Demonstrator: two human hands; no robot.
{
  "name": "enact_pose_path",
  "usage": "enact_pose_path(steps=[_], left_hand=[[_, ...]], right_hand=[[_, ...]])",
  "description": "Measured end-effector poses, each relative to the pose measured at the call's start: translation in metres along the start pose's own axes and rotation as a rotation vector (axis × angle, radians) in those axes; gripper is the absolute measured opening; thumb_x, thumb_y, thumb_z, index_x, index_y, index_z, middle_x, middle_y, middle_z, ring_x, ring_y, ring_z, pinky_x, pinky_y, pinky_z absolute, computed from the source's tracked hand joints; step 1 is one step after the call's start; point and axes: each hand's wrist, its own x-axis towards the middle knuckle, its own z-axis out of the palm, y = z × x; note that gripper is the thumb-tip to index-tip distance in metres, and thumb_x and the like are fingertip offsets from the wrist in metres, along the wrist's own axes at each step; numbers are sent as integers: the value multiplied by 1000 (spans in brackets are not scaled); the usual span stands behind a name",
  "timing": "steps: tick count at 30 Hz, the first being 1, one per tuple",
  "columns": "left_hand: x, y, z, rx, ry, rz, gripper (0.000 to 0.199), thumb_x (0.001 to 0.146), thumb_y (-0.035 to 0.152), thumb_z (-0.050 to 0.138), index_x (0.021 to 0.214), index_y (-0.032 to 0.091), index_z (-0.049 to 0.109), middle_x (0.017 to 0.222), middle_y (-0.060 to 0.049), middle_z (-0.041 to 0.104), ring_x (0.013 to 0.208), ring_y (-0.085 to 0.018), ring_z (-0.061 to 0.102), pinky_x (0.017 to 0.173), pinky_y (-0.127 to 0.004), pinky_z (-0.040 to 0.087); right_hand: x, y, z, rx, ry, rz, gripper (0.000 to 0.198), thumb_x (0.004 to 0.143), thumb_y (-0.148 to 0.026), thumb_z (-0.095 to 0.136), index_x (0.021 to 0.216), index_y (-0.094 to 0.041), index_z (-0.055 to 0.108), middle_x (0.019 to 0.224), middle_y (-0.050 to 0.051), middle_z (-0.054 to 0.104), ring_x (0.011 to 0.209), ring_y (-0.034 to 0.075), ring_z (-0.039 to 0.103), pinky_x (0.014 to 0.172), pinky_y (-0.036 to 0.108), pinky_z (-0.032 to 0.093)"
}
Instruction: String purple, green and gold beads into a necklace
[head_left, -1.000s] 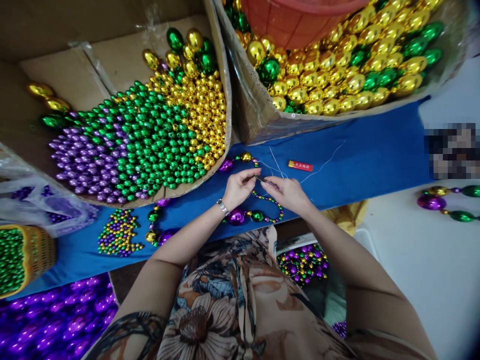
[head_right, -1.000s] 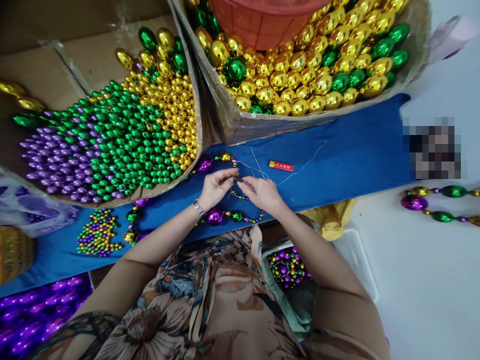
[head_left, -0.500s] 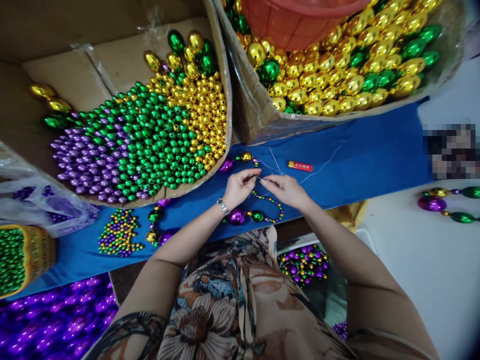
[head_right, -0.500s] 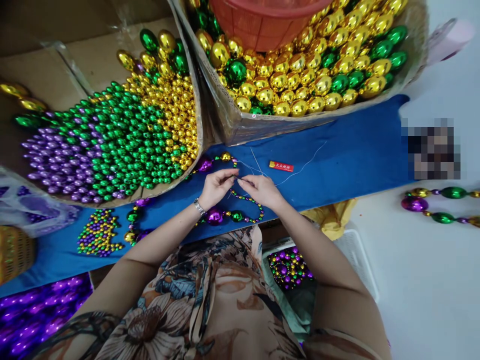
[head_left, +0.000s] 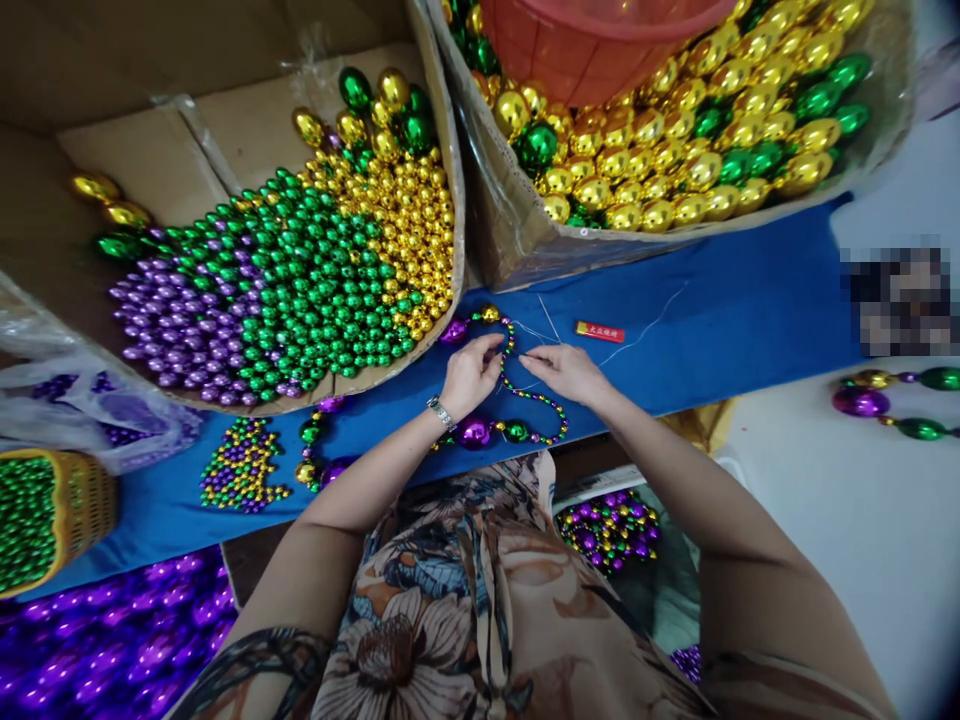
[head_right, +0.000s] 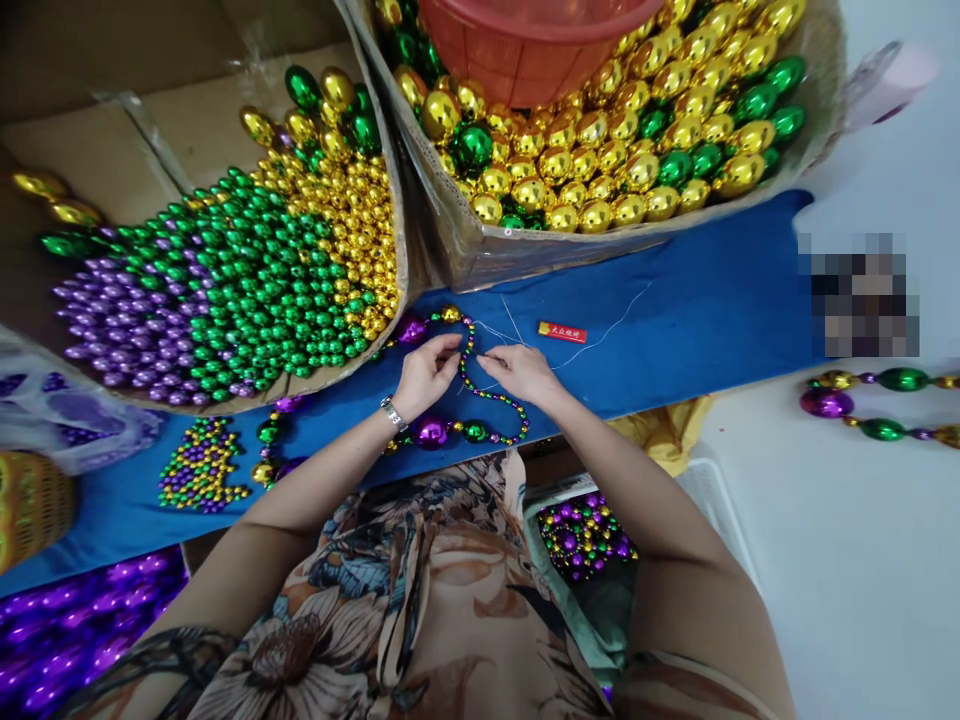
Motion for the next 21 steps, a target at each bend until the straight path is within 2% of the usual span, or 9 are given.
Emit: enact_pose_path(steps=[3, 7, 15, 21], left_hand=[[-3, -3, 3, 20, -16, -18, 29, 86, 17, 61, 115, 13, 64, 105, -9, 72, 81, -15, 70, 75, -27, 57], [-2, -6, 9, 104, -32, 6, 26, 84, 16, 66, 109, 14, 64, 101, -8, 71, 76, -14, 68, 76, -27, 56], [4, -7, 11, 161, -35, 0, 23, 82, 11, 66, 104, 14, 64, 97, -7, 70, 77, -15, 67, 77, -28, 55], [4, -10, 13, 156, -23, 10, 23, 81, 11, 67, 103, 15, 63, 96, -6, 69, 73, -14, 66, 75, -27, 55]], right_hand=[[3, -3, 0, -57, -14, 18, 37, 94, -49, 50, 101, -22, 75, 85, 2, 74, 78, 17, 64, 68, 26, 40], [6, -8, 1, -133, -34, 35, 35, 95, -46, 49, 101, -23, 75, 88, 3, 74, 84, 18, 66, 70, 26, 40], [10, -8, 2, -167, -33, 33, 36, 95, -47, 48, 98, -23, 75, 83, 2, 73, 78, 16, 64, 65, 25, 38], [10, -10, 1, -172, -37, 36, 35, 95, -46, 48, 99, -24, 75, 86, 1, 73, 79, 16, 64, 65, 25, 37]])
